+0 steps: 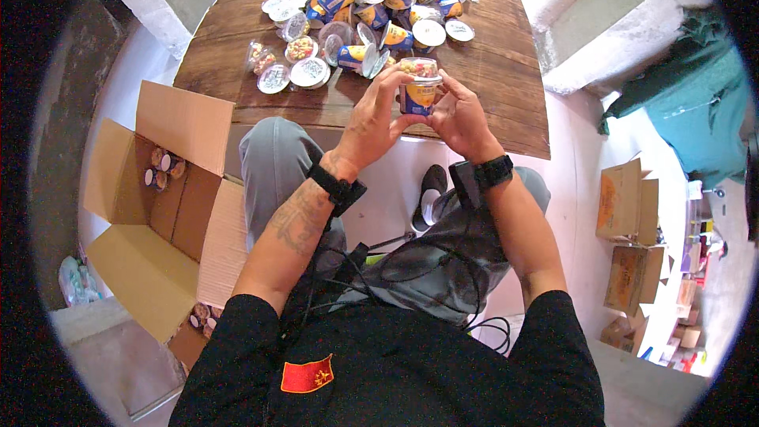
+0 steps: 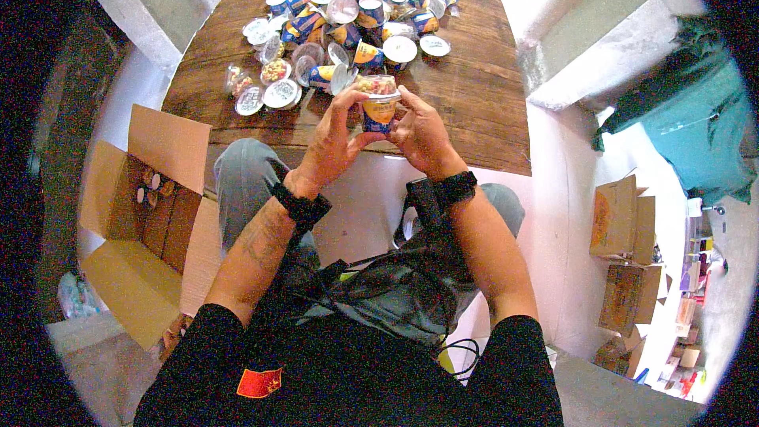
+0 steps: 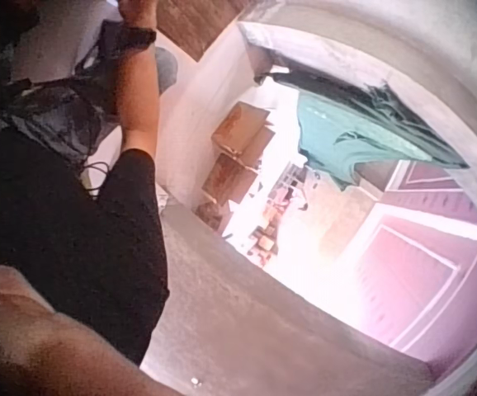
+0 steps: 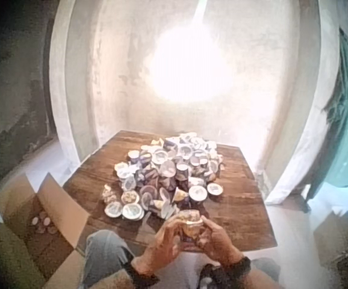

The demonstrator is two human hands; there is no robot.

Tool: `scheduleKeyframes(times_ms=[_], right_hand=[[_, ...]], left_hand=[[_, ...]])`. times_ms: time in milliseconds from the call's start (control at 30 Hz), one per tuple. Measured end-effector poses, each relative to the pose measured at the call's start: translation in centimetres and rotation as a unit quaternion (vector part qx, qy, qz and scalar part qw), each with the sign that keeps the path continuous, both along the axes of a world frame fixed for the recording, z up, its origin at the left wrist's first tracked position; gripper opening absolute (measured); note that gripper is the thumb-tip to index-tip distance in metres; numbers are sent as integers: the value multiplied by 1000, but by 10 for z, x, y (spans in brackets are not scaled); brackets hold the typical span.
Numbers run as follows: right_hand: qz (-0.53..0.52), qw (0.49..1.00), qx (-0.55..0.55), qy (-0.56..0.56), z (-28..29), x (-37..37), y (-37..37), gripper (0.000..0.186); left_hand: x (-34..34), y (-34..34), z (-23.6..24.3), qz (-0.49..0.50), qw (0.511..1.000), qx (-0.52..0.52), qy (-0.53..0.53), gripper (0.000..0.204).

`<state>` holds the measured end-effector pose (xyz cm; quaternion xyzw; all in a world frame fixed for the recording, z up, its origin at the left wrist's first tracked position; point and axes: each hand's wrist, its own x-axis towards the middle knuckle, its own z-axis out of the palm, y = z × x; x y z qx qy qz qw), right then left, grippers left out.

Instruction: Packing small yogurt or food cups into cardboard boxes.

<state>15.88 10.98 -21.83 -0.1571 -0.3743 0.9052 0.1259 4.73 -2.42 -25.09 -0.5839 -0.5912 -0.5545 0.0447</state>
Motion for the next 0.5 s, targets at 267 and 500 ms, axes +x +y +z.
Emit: scheduleKeyframes(times_ms=[267, 500], right_hand=[[-9, 999, -30, -18, 1, 2, -2, 43], [18, 1000, -12, 16, 7, 0, -7, 46]], left_hand=[[3, -3, 5, 25, 1000, -8, 4, 71], [5, 0, 4, 50, 998, 25, 33, 71]])
